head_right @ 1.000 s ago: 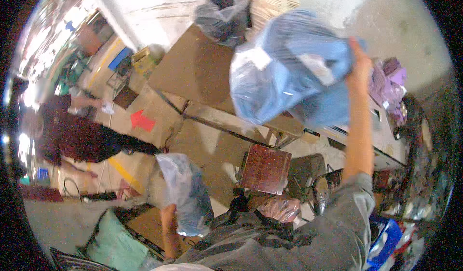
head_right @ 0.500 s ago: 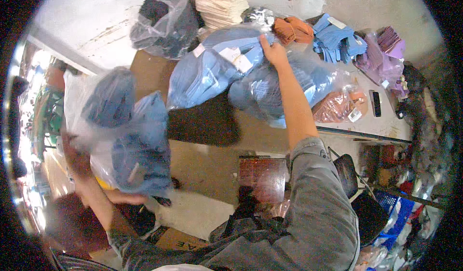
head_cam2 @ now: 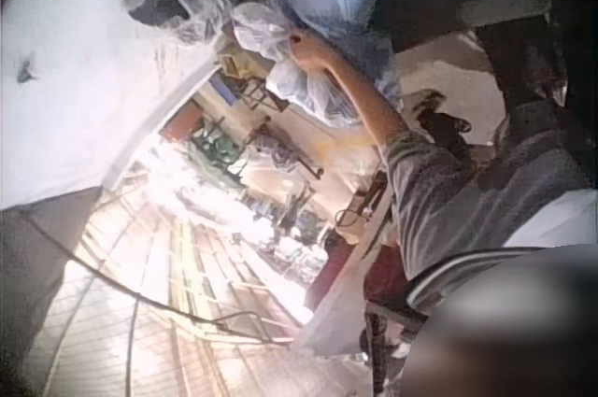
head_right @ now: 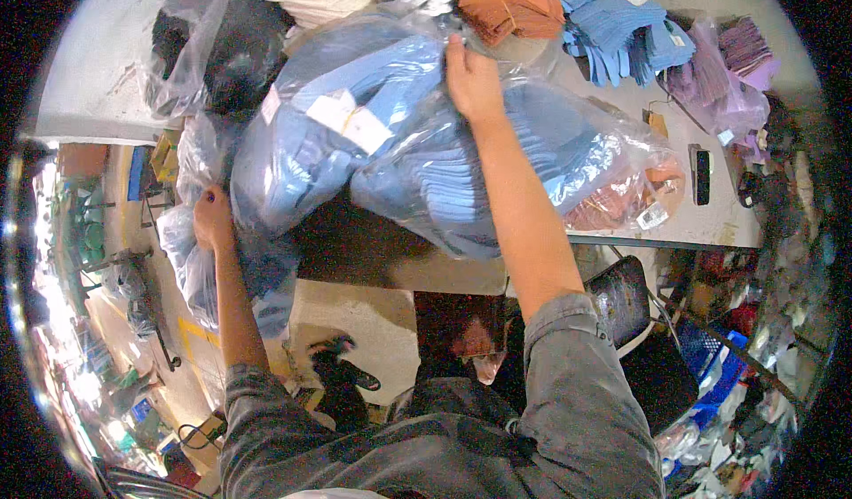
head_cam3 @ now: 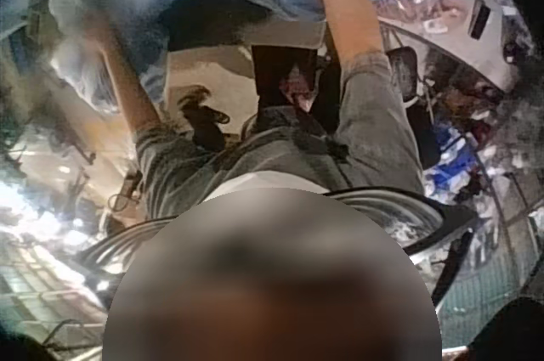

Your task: The person picks up a plastic bag of blue gloves from a crate, places it on a table, and writes on a white tag attached to the bag using a pen. They then move the labeled bag aside and repeat the process with another bag.

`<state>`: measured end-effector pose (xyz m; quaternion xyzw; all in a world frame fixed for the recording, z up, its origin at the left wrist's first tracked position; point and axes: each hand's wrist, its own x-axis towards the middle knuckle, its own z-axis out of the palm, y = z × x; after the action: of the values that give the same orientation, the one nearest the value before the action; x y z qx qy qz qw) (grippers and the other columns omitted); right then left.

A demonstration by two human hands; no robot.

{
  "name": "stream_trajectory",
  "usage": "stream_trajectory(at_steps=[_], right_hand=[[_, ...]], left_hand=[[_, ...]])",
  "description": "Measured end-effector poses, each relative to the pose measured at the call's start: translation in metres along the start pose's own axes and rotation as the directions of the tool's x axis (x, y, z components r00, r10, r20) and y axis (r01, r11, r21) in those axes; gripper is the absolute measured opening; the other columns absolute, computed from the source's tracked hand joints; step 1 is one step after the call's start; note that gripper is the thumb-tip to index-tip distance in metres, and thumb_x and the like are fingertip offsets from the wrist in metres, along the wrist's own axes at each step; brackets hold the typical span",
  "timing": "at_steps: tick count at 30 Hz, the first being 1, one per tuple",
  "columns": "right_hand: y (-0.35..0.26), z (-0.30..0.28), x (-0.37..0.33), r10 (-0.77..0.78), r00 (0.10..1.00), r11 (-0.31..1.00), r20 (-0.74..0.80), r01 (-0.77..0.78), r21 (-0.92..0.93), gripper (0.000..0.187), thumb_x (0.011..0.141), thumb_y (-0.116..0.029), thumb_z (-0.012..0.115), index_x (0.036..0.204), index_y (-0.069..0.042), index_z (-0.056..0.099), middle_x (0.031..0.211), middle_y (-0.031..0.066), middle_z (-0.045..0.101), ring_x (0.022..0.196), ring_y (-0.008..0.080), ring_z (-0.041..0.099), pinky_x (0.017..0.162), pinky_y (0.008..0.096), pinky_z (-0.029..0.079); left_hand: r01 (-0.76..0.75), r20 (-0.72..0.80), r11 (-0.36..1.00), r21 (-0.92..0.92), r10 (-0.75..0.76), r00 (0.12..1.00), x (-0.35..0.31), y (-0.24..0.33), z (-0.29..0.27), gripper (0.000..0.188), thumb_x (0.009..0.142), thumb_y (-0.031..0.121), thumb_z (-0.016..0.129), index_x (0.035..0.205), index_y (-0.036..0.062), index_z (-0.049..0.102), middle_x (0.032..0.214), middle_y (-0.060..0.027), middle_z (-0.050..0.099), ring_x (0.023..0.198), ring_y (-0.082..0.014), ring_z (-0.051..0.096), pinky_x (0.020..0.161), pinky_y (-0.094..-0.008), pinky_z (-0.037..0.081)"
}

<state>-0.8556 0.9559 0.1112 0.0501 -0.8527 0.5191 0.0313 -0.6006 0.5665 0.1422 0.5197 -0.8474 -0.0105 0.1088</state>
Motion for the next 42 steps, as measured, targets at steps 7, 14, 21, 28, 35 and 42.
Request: stream_trajectory(at_steps=[7,14,21,28,35,42], right_hand=[[-0.013,0.013,0.001,0.013,1.000,1.000,-0.028,-0.014,-0.013,0.071,0.105,-0.050,0.036,0.078,0.008,0.066,0.075,0.0331,0.063,0.077,0.0516,0.065,0.074,0.0559,0.048],[-0.026,0.026,-0.030,-0.094,0.966,0.979,-0.241,0.133,0.154,0.031,0.103,-0.028,0.047,0.091,-0.004,0.063,0.073,0.0235,0.062,0.065,0.0453,0.062,0.058,0.0528,0.050],[-0.078,-0.110,-0.031,-0.076,0.996,0.992,0.043,0.070,0.109,0.038,0.092,-0.020,0.057,0.126,-0.003,0.049,0.109,0.0217,0.057,0.106,0.0441,0.054,0.089,0.0546,0.044],[-0.061,-0.337,0.025,-0.876,0.447,0.066,-0.182,0.485,0.872,0.021,0.086,-0.025,0.064,0.098,-0.009,0.059,0.093,0.0104,0.053,0.087,0.0319,0.054,0.075,0.0448,0.041],[-0.045,-0.371,0.045,-0.841,0.487,0.300,0.237,0.053,0.952,0.018,0.086,-0.021,0.067,0.099,-0.009,0.065,0.093,0.0092,0.057,0.085,0.0292,0.056,0.073,0.0410,0.044],[0.107,-0.338,0.080,-0.404,0.901,0.891,0.161,0.348,0.291,0.024,0.084,0.011,0.053,0.098,-0.003,0.067,0.094,0.0107,0.062,0.083,0.0215,0.060,0.073,0.0305,0.049]], left_hand=[[-0.145,-0.076,0.959,-0.243,0.131,0.989,0.004,-0.045,0.017,0.052,0.102,0.052,0.038,0.122,0.0148,0.069,0.118,-0.0156,0.070,0.109,-0.0397,0.063,0.092,-0.0468,0.047],[0.231,0.005,0.958,-0.168,-0.234,0.972,-0.119,-0.066,0.003,0.053,0.092,0.051,0.058,0.115,0.0055,0.071,0.102,-0.0165,0.073,0.090,-0.0344,0.068,0.081,-0.0457,0.050],[0.083,-0.121,0.957,-0.279,-0.121,0.985,-0.164,0.060,-0.038,0.046,0.091,0.039,0.058,0.107,-0.0026,0.070,0.097,-0.0230,0.072,0.087,-0.0369,0.065,0.083,-0.0466,0.048],[0.194,-0.048,0.979,-0.064,-0.197,0.979,-0.182,0.139,0.032,0.041,0.095,0.043,0.055,0.112,0.0091,0.070,0.104,-0.0188,0.072,0.092,-0.0441,0.065,0.079,-0.0519,0.048],[0.102,0.061,0.989,0.107,-0.109,0.992,-0.182,0.119,0.024,0.028,0.097,0.032,0.055,0.113,0.0135,0.069,0.110,-0.0124,0.073,0.100,-0.0384,0.068,0.078,-0.0501,0.050],[0.064,0.027,0.998,0.027,-0.064,0.998,-0.178,0.100,0.037,0.022,0.097,0.026,0.049,0.103,0.0142,0.066,0.101,-0.0099,0.073,0.091,-0.0351,0.069,0.072,-0.0504,0.048]])
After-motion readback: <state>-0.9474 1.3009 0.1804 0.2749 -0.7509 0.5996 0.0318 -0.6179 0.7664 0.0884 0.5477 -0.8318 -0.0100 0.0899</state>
